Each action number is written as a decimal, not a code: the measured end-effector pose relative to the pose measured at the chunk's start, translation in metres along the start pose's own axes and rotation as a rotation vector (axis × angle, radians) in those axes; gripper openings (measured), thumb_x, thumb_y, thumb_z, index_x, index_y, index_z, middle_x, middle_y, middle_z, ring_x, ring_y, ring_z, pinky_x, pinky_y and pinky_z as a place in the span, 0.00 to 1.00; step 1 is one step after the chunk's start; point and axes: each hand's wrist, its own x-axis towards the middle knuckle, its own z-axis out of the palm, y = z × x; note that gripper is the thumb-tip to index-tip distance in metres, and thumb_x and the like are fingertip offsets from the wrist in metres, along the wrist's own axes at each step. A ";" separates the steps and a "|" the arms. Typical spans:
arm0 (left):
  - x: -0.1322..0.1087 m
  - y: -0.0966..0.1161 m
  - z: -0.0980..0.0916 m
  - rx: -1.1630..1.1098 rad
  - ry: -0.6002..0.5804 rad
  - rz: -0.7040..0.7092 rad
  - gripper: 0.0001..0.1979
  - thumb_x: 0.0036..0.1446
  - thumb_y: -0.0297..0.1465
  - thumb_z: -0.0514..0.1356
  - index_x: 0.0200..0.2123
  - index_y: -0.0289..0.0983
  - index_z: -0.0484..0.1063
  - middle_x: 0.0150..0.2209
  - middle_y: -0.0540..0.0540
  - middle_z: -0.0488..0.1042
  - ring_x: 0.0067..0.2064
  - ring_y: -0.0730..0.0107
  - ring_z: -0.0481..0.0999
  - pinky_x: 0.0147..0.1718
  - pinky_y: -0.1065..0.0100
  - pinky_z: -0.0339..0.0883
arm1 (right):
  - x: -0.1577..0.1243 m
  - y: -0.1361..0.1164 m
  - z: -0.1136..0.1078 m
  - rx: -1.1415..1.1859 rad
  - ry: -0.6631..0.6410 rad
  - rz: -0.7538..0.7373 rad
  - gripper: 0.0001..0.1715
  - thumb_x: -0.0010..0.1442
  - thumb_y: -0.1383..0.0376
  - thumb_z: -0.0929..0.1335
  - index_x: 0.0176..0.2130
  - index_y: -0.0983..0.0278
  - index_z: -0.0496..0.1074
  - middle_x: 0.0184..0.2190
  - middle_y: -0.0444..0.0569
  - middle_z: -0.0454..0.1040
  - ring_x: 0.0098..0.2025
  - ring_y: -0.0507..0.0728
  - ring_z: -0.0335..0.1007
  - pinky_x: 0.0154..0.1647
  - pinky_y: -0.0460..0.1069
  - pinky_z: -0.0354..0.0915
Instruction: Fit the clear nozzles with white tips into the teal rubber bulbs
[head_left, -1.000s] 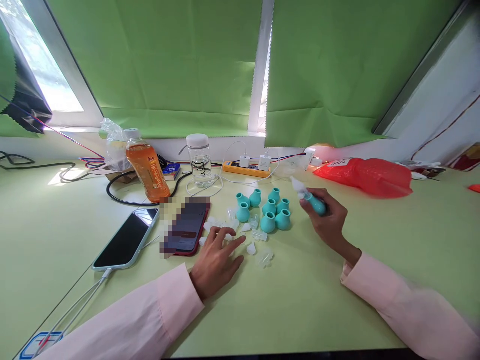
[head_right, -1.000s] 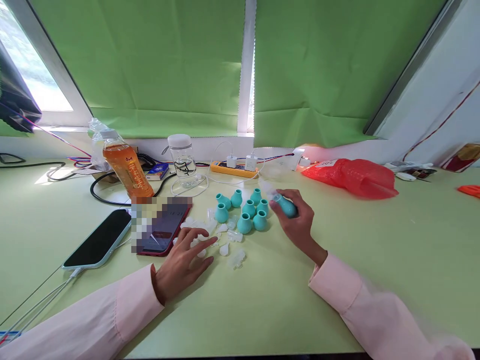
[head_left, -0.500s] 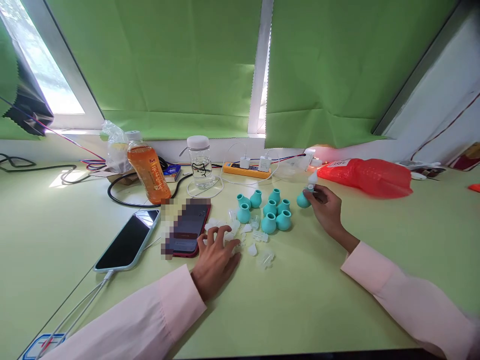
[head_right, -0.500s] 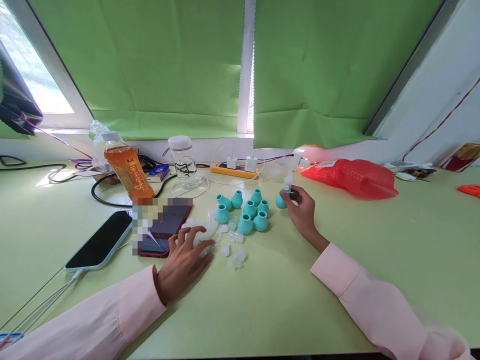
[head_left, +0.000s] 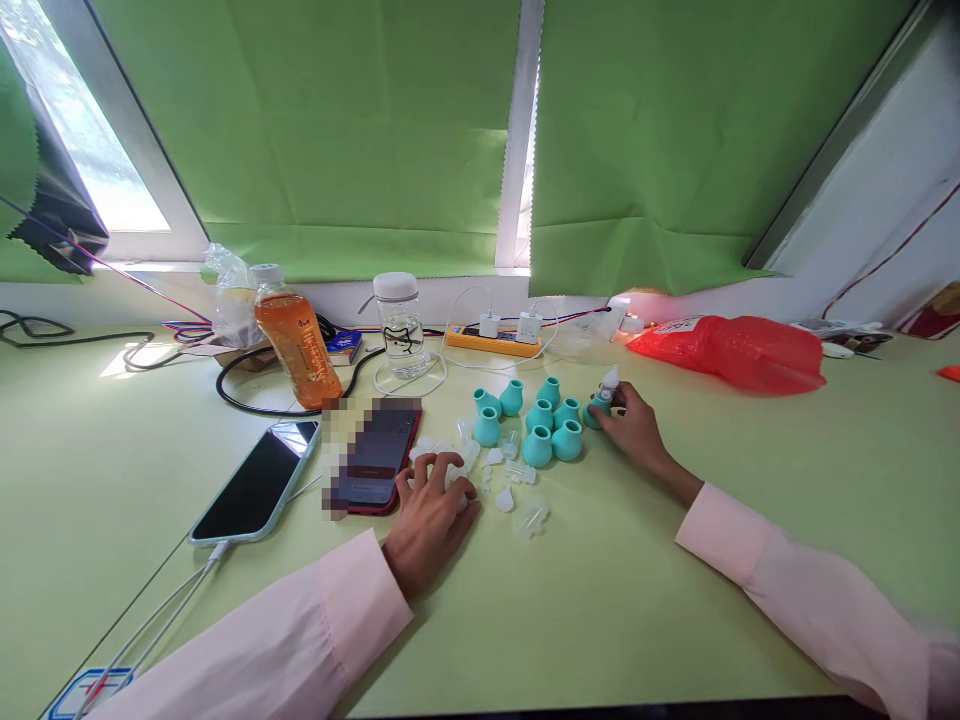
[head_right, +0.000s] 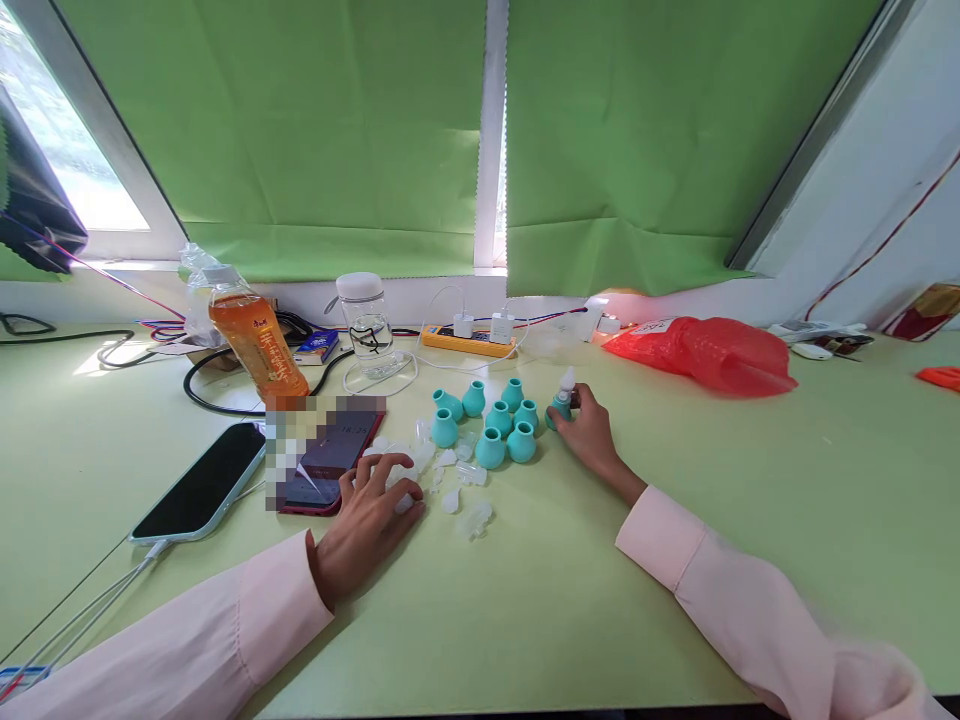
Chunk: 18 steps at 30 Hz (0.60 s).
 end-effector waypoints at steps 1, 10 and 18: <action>0.000 0.000 0.000 -0.010 0.005 0.005 0.07 0.55 0.31 0.50 0.31 0.38 0.67 0.46 0.44 0.60 0.48 0.56 0.54 0.39 0.52 0.53 | 0.000 0.000 0.000 0.000 0.008 -0.004 0.19 0.45 0.61 0.66 0.38 0.63 0.62 0.34 0.49 0.72 0.36 0.57 0.67 0.40 0.53 0.62; 0.001 0.003 -0.002 -0.097 0.031 0.049 0.05 0.53 0.30 0.52 0.31 0.39 0.68 0.44 0.45 0.65 0.47 0.57 0.55 0.40 0.53 0.53 | -0.003 -0.001 0.001 0.008 0.011 0.020 0.24 0.46 0.58 0.65 0.42 0.63 0.57 0.34 0.50 0.71 0.34 0.58 0.67 0.38 0.54 0.62; 0.001 0.003 -0.003 -0.131 0.044 0.055 0.05 0.53 0.31 0.53 0.31 0.38 0.68 0.42 0.45 0.67 0.47 0.58 0.56 0.41 0.52 0.53 | -0.007 -0.018 -0.011 0.085 0.330 -0.244 0.29 0.45 0.57 0.66 0.45 0.62 0.54 0.44 0.52 0.61 0.43 0.59 0.61 0.41 0.57 0.60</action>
